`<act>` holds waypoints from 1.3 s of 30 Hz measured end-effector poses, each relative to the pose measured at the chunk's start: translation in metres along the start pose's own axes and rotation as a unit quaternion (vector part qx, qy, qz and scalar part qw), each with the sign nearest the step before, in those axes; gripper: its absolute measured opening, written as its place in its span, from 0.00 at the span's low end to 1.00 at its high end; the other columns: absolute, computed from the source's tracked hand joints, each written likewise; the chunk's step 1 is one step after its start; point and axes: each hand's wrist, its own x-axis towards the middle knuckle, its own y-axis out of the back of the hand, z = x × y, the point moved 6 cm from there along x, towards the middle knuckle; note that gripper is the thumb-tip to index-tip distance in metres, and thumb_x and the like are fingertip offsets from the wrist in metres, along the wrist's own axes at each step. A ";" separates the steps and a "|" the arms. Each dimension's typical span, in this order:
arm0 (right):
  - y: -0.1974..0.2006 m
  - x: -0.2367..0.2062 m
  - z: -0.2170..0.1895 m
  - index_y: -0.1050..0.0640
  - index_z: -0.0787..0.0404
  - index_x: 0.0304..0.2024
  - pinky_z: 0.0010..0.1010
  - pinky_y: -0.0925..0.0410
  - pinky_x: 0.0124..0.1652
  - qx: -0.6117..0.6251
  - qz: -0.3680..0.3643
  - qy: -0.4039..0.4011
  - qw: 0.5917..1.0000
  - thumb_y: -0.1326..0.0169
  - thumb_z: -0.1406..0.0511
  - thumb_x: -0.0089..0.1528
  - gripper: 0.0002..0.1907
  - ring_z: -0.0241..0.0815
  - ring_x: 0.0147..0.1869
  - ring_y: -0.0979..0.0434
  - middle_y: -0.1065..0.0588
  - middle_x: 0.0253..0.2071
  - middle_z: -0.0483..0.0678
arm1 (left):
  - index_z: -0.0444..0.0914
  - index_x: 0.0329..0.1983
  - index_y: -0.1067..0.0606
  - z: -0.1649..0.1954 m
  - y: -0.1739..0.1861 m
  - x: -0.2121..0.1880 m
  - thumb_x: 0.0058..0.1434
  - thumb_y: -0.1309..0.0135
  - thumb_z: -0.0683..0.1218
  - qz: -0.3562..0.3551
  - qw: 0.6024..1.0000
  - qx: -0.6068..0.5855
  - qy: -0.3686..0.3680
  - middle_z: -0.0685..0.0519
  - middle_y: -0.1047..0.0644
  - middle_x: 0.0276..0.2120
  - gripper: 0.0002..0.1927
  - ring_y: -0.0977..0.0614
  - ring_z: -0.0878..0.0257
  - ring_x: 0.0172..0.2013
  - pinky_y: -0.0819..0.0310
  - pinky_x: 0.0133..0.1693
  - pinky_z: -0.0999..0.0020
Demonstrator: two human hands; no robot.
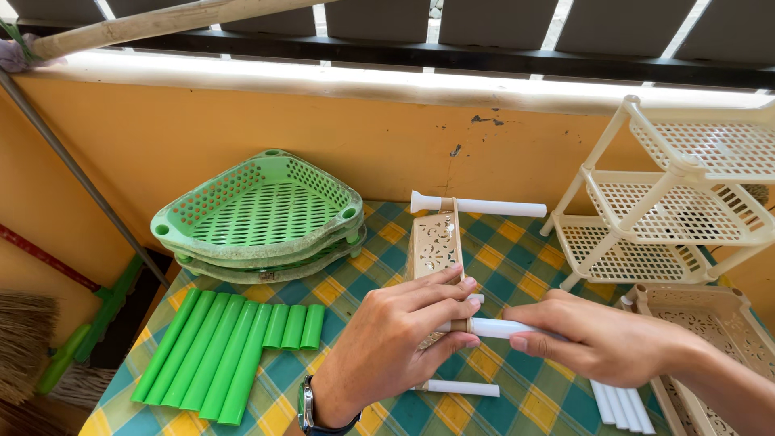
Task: The person assembles a plastic storage rack on a table, inserting white plastic tubes into the beige perforated side panels and pressing each tube into place by hand, working around the frame one connector at a time.
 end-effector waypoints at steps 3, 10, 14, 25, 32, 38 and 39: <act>-0.003 -0.002 -0.003 0.25 0.53 0.45 0.39 0.34 0.44 -0.049 0.009 0.000 0.999 0.56 0.50 0.71 0.18 0.46 0.41 0.28 0.28 0.30 0.49 | 0.34 0.46 0.20 -0.001 0.001 0.000 0.59 0.34 0.45 -0.003 1.000 -0.001 0.002 0.45 0.18 0.52 0.14 0.20 0.50 0.62 0.22 0.59 0.59; -0.001 -0.002 -0.014 0.28 0.56 0.38 0.47 0.37 0.34 -0.094 0.061 -0.001 0.994 0.52 0.54 0.66 0.13 0.58 0.29 0.30 0.31 0.21 0.55 | 0.34 0.44 0.20 -0.003 0.000 0.000 0.59 0.34 0.45 -0.008 1.000 -0.004 0.003 0.45 0.18 0.52 0.14 0.20 0.50 0.62 0.22 0.58 0.60; 0.002 -0.004 -0.028 0.29 0.60 0.37 0.50 0.39 0.22 -0.135 0.157 0.126 0.970 0.46 0.59 0.64 0.11 0.62 0.21 0.31 0.32 0.16 0.54 | 0.34 0.44 0.20 -0.004 0.001 -0.001 0.59 0.33 0.45 -0.007 1.000 -0.004 0.007 0.46 0.17 0.51 0.14 0.19 0.51 0.62 0.22 0.58 0.60; 0.005 -0.010 -0.013 0.24 0.57 0.49 0.44 0.35 0.41 -0.099 0.055 0.036 0.993 0.58 0.49 0.71 0.21 0.51 0.36 0.28 0.28 0.25 0.49 | 0.34 0.45 0.20 -0.003 -0.001 0.002 0.59 0.34 0.45 -0.011 1.000 -0.005 0.003 0.45 0.18 0.52 0.14 0.19 0.50 0.62 0.22 0.58 0.59; 0.002 -0.002 0.001 0.23 0.62 0.46 0.41 0.31 0.44 0.043 -0.124 -0.150 0.980 0.65 0.49 0.73 0.27 0.51 0.37 0.27 0.27 0.28 0.54 | 0.34 0.45 0.20 -0.002 -0.001 0.002 0.58 0.34 0.45 -0.014 1.000 -0.005 0.005 0.45 0.17 0.51 0.14 0.19 0.50 0.61 0.22 0.57 0.59; 0.001 -0.003 -0.011 0.22 0.57 0.45 0.39 0.33 0.40 0.001 0.021 0.062 0.998 0.60 0.49 0.73 0.23 0.46 0.37 0.29 0.28 0.27 0.48 | 0.34 0.45 0.20 -0.003 -0.001 0.000 0.58 0.33 0.45 -0.012 1.000 -0.011 0.007 0.45 0.17 0.51 0.14 0.19 0.51 0.61 0.22 0.58 0.60; -0.001 -0.004 -0.010 0.22 0.57 0.45 0.40 0.34 0.39 -0.007 0.035 0.072 0.997 0.58 0.50 0.73 0.21 0.47 0.35 0.29 0.29 0.26 0.49 | 0.34 0.45 0.20 -0.004 0.000 0.000 0.58 0.33 0.45 -0.011 1.000 -0.013 0.007 0.45 0.17 0.51 0.14 0.19 0.51 0.61 0.22 0.58 0.60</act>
